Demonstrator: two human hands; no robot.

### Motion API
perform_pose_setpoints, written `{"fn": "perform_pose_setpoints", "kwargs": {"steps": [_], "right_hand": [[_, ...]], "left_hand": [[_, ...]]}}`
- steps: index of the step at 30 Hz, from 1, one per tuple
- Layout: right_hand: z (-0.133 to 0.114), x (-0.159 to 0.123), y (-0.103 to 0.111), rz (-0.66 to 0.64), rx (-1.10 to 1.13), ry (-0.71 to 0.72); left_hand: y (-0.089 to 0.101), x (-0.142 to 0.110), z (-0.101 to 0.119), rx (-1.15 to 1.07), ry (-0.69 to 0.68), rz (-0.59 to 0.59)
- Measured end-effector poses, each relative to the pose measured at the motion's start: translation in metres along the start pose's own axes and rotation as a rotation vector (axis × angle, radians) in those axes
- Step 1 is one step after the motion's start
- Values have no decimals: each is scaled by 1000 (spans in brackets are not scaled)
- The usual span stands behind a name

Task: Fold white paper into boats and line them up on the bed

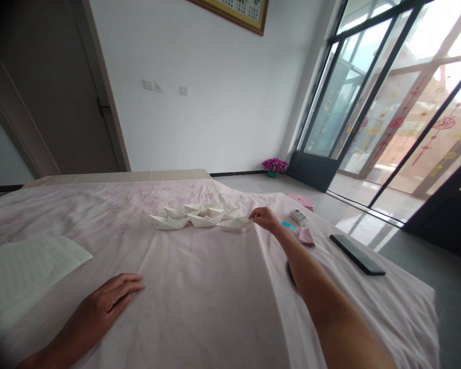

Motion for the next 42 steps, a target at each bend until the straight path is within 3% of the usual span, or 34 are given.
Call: {"fn": "perform_pose_setpoints", "kwargs": {"steps": [8,13,17,23,26,30,33,37,39,42], "right_hand": [[-9,-10,-5,-60,142,-92],[-51,-19,-10,-182,293,-50],[-116,-31,-49,-447,409,65],[-204,-68,-128,-800,546,256],[-226,-85,-151,-885,643,339],[-228,-94,-168,-884,707,344],[-225,-88,-159,-752,685,362],[-220,-74,-107,-384,475,298],[-231,-81,-86,-364,324,386],[-251,-103,-73,-368,14,615]], "left_hand": [[-2,-2,-3,1,-16,-3],[5,2,6,-36,-47,59],[10,25,31,-45,-30,135],[-2,67,92,-56,-281,21],[-2,73,105,-30,-351,-4],[4,76,104,2,-343,-3],[5,77,100,54,-320,0],[-1,80,91,312,-212,8],[-3,80,87,424,-150,13],[-3,79,88,484,-125,39]]}}
Point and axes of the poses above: each hand's wrist, its own x-axis towards the middle knuckle, its own y-axis out of the back of the hand, z = x × y, the point moved 7 cm from there along x, towards the middle knuckle, and after that the axes turned 3 degrees about -z, right-handed, at the moved point
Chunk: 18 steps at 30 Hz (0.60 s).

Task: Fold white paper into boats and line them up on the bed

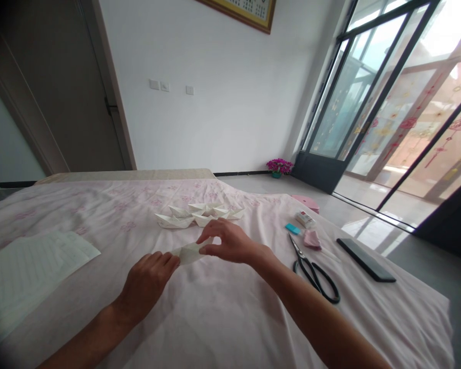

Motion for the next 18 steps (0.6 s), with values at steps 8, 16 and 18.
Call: {"fn": "perform_pose_setpoints", "kwargs": {"steps": [8,16,18], "right_hand": [[14,-24,-14,48,-497,21],[121,-73,50,148,-602,-189],[141,-81,59,140,-588,-200]], "left_hand": [[6,-4,3,-86,-49,63],[-22,-50,-36,-225,-53,24],[-32,-59,-39,-260,-46,-28]]}}
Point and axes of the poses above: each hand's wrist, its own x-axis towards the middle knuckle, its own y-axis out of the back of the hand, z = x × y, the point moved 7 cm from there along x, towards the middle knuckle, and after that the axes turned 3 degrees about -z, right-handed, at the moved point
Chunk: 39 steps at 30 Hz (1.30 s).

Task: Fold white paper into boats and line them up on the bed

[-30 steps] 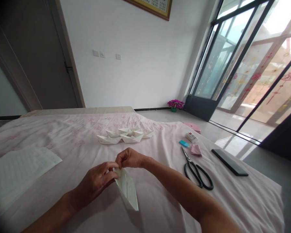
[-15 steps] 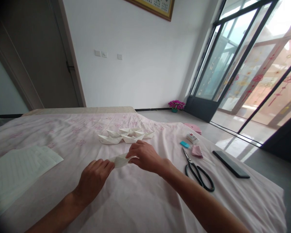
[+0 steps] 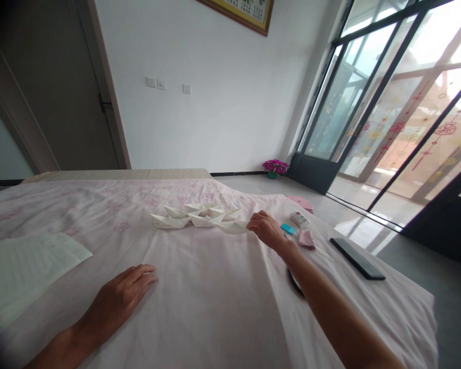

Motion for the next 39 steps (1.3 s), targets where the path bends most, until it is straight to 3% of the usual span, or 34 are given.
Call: {"fn": "perform_pose_setpoints", "kwargs": {"steps": [4,17,39], "right_hand": [[24,2,-8,10,37,7],[47,7,-29,23,50,-15],[49,16,-31,19,-19,-105]], "left_hand": [[-7,-5,0,-42,26,-56],[-9,-5,0,-50,44,-59],[-6,-3,3,-48,31,-44]]}}
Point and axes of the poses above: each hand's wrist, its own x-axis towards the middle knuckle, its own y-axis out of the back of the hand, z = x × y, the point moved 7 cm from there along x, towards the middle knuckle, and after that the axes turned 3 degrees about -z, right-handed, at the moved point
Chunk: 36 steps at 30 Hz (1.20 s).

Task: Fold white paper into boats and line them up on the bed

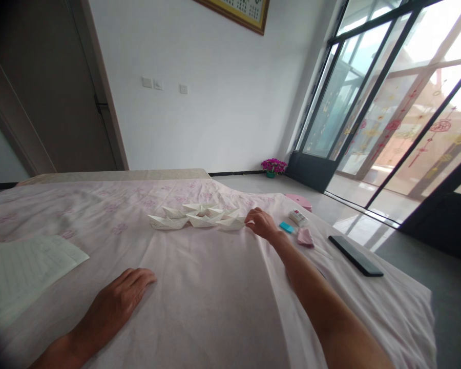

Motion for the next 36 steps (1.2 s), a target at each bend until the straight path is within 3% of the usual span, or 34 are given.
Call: {"fn": "perform_pose_setpoints", "kwargs": {"steps": [16,19,22,24,26,32,36], "right_hand": [[-7,2,9,24,-9,-26],[-11,1,16,71,-7,-37],[-29,3,32,208,49,-49],[-55,7,41,295,153,-35],[-98,15,38,254,274,15],[-254,17,-7,-79,410,170],[-308,6,-36,-114,478,195]], "left_hand": [[4,1,2,16,-7,22],[5,1,1,3,-4,22],[5,2,1,-14,14,-9],[4,3,0,-18,36,-35],[4,3,0,-15,51,-49],[10,-3,-1,23,45,-32],[36,-26,-30,131,125,27]]}}
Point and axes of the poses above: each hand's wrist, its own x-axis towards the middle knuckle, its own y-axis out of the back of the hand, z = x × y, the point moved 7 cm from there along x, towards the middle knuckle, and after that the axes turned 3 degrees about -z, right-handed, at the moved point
